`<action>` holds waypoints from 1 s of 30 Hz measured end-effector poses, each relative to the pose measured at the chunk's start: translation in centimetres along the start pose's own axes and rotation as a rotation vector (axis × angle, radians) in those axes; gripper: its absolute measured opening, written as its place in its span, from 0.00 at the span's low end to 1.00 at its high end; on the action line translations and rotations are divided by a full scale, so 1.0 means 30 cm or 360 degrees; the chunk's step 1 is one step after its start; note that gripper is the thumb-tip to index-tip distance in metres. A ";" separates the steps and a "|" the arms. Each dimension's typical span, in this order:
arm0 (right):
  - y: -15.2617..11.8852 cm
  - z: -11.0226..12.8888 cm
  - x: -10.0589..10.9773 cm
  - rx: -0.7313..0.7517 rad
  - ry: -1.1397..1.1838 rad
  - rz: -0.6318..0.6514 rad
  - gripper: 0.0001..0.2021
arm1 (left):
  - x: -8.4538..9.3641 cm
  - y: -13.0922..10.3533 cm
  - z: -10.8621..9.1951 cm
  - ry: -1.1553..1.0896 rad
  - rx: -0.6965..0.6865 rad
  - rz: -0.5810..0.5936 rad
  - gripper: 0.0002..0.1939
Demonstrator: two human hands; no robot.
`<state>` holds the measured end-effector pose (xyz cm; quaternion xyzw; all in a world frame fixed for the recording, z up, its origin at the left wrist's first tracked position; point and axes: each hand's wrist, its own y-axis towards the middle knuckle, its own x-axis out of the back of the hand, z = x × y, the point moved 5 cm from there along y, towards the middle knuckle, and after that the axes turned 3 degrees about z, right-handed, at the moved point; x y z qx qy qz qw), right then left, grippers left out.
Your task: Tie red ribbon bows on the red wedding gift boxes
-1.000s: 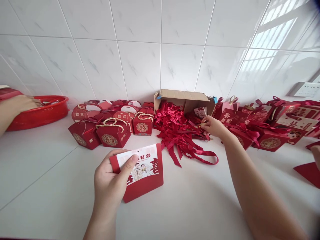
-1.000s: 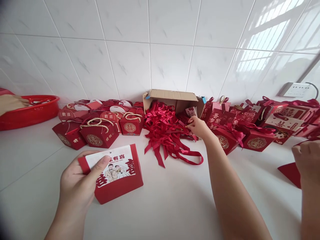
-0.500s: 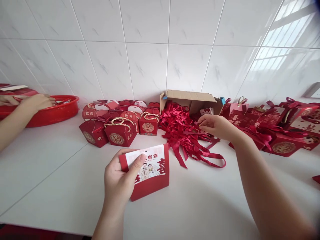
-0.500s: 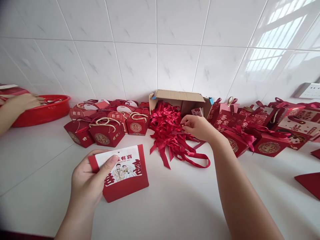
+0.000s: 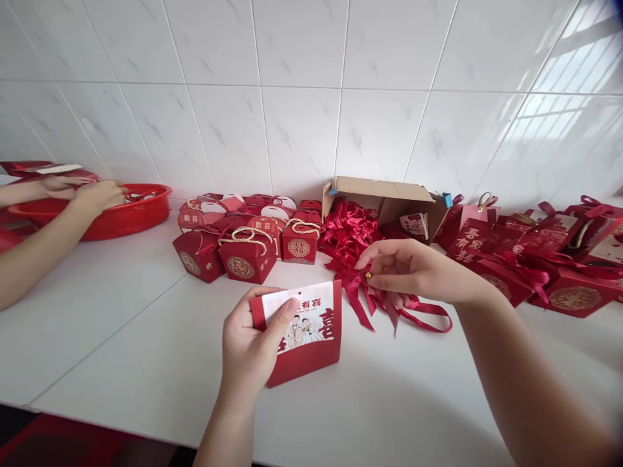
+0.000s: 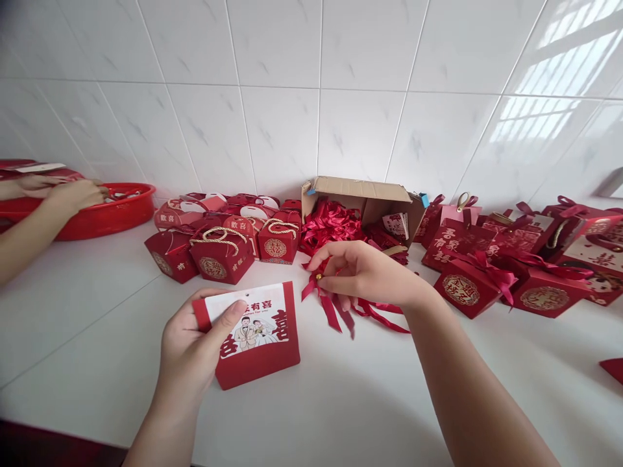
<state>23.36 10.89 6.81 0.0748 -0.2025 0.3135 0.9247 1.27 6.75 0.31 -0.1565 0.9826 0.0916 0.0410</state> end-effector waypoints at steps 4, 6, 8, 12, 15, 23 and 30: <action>0.013 0.007 -0.028 0.0044 0.0174 0.0083 0.15 | -0.001 0.000 0.003 -0.0009 0.0003 0.0013 0.18; 0.018 0.000 -0.038 0.0025 0.0208 0.0137 0.16 | -0.001 -0.001 0.003 -0.0026 0.0003 0.0009 0.18; 0.022 -0.007 -0.046 0.0016 0.0231 0.0198 0.16 | -0.002 -0.002 0.002 -0.0033 -0.0011 0.0001 0.18; 0.027 -0.011 -0.054 0.0063 0.0256 0.0258 0.13 | -0.001 -0.001 0.000 -0.0039 -0.0043 0.0001 0.17; 0.024 0.000 -0.052 0.0117 0.0288 0.0233 0.10 | 0.001 0.002 0.001 -0.0040 -0.0054 0.0003 0.17; 0.008 0.034 -0.092 0.0453 0.0524 0.0313 0.06 | 0.000 -0.024 -0.012 0.0075 -0.0140 0.0088 0.13; 0.000 0.036 -0.125 0.0575 0.0692 0.0436 0.05 | -0.009 -0.133 -0.134 0.0409 -0.0763 0.0802 0.05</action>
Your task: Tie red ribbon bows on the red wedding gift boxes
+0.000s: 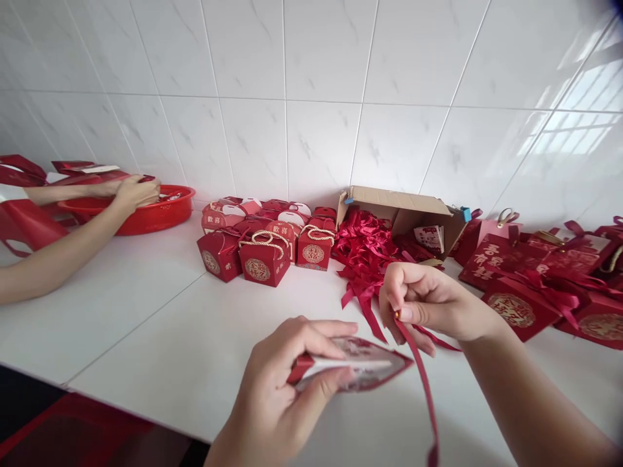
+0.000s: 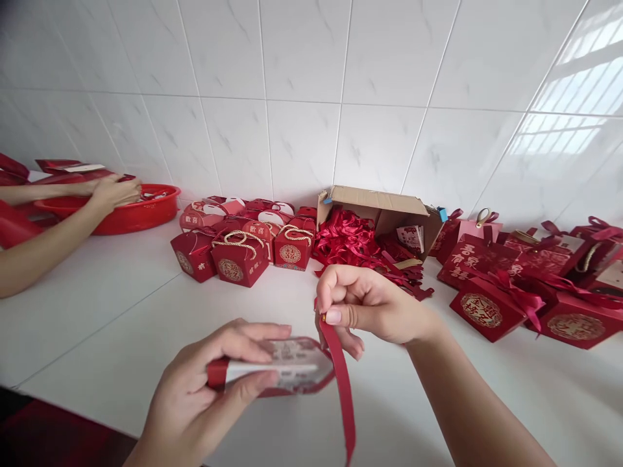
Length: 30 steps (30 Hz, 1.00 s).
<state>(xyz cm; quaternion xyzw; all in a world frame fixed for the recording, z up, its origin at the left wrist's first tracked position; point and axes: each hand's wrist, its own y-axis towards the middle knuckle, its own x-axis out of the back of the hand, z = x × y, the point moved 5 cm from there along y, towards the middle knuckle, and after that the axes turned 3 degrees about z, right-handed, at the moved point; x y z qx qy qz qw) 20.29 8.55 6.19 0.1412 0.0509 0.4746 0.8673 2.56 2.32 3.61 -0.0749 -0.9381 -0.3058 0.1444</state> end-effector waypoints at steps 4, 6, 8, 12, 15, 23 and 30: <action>0.012 -0.023 -0.033 -0.0024 0.0179 0.0124 0.05 | 0.011 -0.026 -0.064 0.0016 -0.0118 0.0138 0.07; 0.025 -0.043 -0.063 -0.0028 0.0294 0.0234 0.04 | 0.012 -0.028 -0.078 0.0011 -0.0128 0.0125 0.07; 0.039 -0.062 -0.089 -0.0012 0.0377 0.0295 0.04 | 0.009 -0.027 -0.079 0.0000 -0.0114 0.0117 0.07; 0.055 -0.080 -0.104 0.0084 0.0361 0.0199 0.05 | 0.007 -0.026 -0.062 -0.0072 -0.0087 0.0120 0.07; 0.056 -0.089 -0.099 0.0080 0.0314 0.0087 0.07 | 0.010 -0.026 -0.046 -0.0124 -0.0071 0.0128 0.07; 0.066 -0.084 -0.099 0.0188 0.0340 -0.0066 0.08 | 0.006 -0.021 -0.025 -0.0322 -0.0022 0.0204 0.08; 0.078 -0.089 -0.097 0.0284 0.0240 -0.0251 0.06 | -0.005 -0.014 -0.011 -0.0292 -0.0034 0.0232 0.09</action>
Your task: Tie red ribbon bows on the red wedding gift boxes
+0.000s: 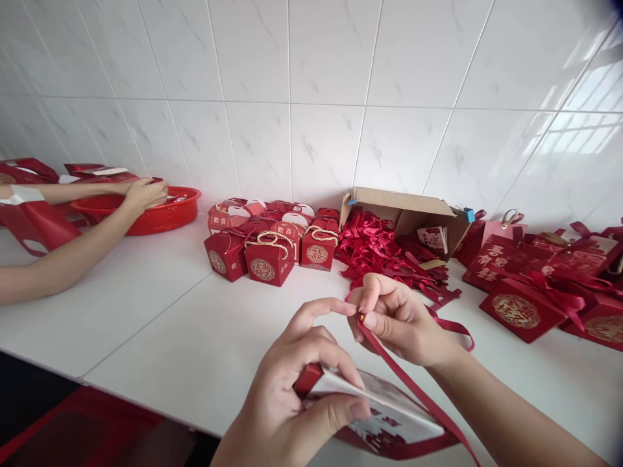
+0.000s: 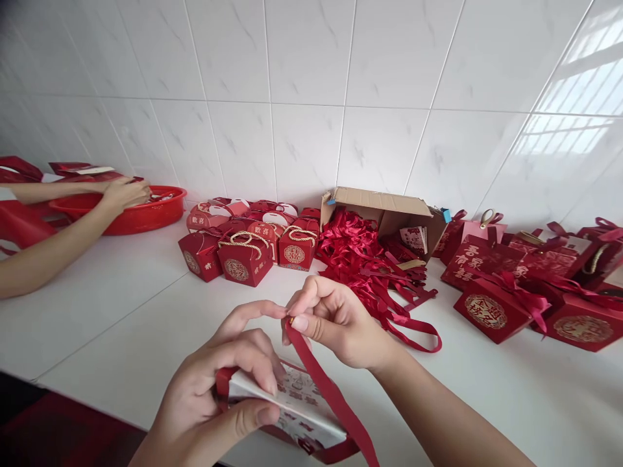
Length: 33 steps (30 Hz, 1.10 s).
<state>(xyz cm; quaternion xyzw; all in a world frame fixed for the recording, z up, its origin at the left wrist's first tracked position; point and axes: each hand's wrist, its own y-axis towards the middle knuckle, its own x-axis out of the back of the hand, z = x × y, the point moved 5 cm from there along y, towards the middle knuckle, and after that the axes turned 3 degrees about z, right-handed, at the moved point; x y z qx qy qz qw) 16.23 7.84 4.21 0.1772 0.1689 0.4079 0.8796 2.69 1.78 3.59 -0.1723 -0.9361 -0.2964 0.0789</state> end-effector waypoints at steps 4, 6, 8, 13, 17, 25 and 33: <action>0.002 -0.006 0.003 -0.0014 -0.0117 -0.0040 0.03 | 0.004 0.012 0.007 0.0009 0.0002 -0.0075 0.06; 0.000 -0.008 0.009 -0.0051 -0.0183 -0.0082 0.03 | 0.002 0.017 0.011 -0.0026 0.0013 -0.0119 0.06; -0.004 -0.009 0.019 -0.0077 -0.0256 -0.0145 0.03 | 0.000 0.022 0.015 -0.0077 0.0022 -0.0151 0.07; -0.010 -0.015 0.038 -0.0101 -0.0426 -0.0285 0.04 | 0.002 0.023 0.023 -0.0139 0.0120 -0.0177 0.08; -0.007 -0.020 0.031 -0.0135 -0.0462 -0.0279 0.06 | 0.005 0.022 0.025 -0.0145 0.0165 -0.0203 0.08; -0.005 -0.026 0.035 -0.0280 -0.0224 -0.0275 0.06 | 0.000 0.035 0.056 -0.0197 0.0187 -0.0237 0.06; 0.013 -0.050 0.055 -0.0240 -0.0110 -0.0207 0.08 | 0.006 0.037 0.090 -0.0178 0.0269 -0.0255 0.05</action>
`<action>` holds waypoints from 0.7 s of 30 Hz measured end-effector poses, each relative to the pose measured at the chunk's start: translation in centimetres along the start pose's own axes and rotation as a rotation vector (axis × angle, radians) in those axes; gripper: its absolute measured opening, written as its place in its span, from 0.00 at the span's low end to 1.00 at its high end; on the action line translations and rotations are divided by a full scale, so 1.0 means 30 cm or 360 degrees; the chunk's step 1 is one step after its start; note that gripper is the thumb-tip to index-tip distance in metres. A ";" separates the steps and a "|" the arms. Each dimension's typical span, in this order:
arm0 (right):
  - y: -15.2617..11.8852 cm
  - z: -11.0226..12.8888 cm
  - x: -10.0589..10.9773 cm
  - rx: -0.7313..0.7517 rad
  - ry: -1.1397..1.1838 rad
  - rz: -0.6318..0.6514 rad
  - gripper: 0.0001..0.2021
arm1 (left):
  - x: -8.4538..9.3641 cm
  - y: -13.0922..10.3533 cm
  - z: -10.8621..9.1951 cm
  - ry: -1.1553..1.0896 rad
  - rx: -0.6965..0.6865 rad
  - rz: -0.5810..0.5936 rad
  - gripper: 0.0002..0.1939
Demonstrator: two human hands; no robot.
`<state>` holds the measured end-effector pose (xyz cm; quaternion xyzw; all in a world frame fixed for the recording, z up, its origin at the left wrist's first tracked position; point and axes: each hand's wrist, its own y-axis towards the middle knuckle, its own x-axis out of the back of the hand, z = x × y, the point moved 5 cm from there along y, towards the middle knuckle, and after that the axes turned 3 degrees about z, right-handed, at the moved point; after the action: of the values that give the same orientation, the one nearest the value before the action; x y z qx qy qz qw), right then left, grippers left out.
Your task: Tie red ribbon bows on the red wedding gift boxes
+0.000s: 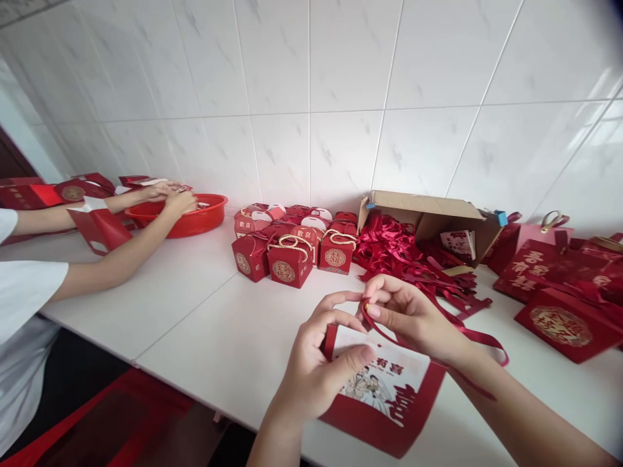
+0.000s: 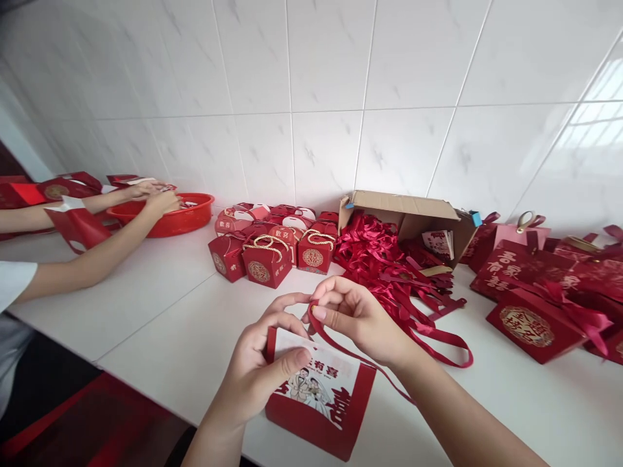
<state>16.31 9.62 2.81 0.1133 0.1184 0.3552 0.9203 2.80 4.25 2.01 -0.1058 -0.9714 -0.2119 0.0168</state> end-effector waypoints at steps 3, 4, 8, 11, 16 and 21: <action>0.006 -0.005 0.001 -0.0001 -0.0032 0.0006 0.09 | 0.007 0.006 0.008 0.0078 0.0000 0.0001 0.06; 0.008 -0.006 0.001 0.0010 -0.0038 0.0009 0.09 | 0.008 0.007 0.010 0.0097 0.0000 -0.0003 0.06; 0.013 -0.012 0.010 0.0088 -0.0071 -0.0038 0.09 | 0.006 0.011 0.013 0.0104 0.0012 -0.0025 0.07; 0.017 -0.014 0.025 0.0139 -0.0133 -0.0110 0.08 | 0.001 0.013 0.009 0.0086 0.0006 -0.0033 0.07; 0.020 -0.016 0.026 0.0155 -0.0119 -0.0108 0.07 | 0.001 0.017 0.008 0.0101 0.0010 -0.0045 0.07; 0.013 -0.009 0.018 0.0237 -0.0196 -0.0189 0.08 | -0.005 0.015 0.012 0.0184 0.0007 0.0000 0.07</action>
<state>16.37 10.32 2.59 0.1958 0.0942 0.2825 0.9343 3.05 4.79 1.86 -0.0933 -0.9693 -0.2156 0.0732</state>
